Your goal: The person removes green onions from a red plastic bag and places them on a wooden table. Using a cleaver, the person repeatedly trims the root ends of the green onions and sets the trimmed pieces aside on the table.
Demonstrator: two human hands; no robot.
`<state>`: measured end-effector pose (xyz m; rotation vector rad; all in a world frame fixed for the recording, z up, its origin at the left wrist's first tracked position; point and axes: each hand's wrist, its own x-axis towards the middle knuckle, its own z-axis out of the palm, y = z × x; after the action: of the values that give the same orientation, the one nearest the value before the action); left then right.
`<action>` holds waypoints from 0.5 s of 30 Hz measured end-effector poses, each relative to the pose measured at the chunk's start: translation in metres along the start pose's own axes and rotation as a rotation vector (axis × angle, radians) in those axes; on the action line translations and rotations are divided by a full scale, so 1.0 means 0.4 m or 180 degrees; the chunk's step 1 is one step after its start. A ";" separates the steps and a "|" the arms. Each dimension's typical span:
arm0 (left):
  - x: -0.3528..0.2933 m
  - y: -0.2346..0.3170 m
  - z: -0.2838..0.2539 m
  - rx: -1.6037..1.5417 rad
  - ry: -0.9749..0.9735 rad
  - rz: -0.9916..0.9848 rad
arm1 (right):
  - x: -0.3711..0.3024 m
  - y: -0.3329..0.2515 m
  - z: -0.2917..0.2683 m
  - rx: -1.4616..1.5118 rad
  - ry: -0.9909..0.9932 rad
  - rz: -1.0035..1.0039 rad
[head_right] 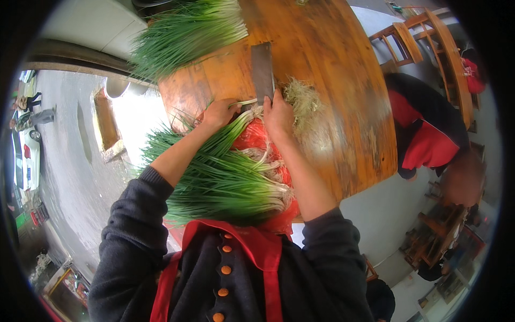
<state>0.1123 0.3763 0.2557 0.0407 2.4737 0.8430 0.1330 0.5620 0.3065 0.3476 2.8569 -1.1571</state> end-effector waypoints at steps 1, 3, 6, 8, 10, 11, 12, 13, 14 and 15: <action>0.001 -0.002 0.002 -0.0029 0.0090 0.0082 | 0.001 0.005 0.002 -0.0034 -0.0061 0.0016; 0.003 -0.006 0.005 -0.0034 0.0169 0.0176 | 0.006 0.010 0.003 -0.0112 -0.0108 -0.0038; 0.009 -0.010 0.004 0.0042 0.0127 0.0180 | 0.015 0.009 0.003 -0.0234 -0.0126 -0.0201; 0.016 -0.011 0.001 0.0098 0.0053 0.0144 | 0.022 0.003 0.001 -0.0313 -0.0176 -0.0254; 0.021 -0.013 -0.003 0.0078 -0.0092 0.0052 | 0.028 -0.005 -0.002 -0.0417 -0.0211 -0.0238; 0.022 -0.013 -0.003 0.0053 -0.0179 -0.0009 | 0.030 -0.010 -0.003 -0.0487 -0.0232 -0.0203; 0.021 -0.013 -0.003 0.0069 -0.0182 -0.0024 | 0.032 -0.016 -0.004 -0.0473 -0.0283 -0.0117; 0.020 -0.013 -0.002 0.0069 -0.0173 -0.0036 | 0.035 -0.022 -0.004 -0.0477 -0.0334 -0.0006; 0.018 -0.012 -0.002 0.0071 -0.0166 -0.0047 | 0.037 -0.027 -0.005 -0.0467 -0.0365 0.0065; 0.015 -0.010 -0.002 0.0096 -0.0138 -0.0042 | 0.038 -0.031 -0.005 -0.0504 -0.0367 0.0111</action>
<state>0.1073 0.3739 0.2511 0.0528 2.4434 0.7912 0.1156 0.5576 0.3147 0.3108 2.8061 -0.9063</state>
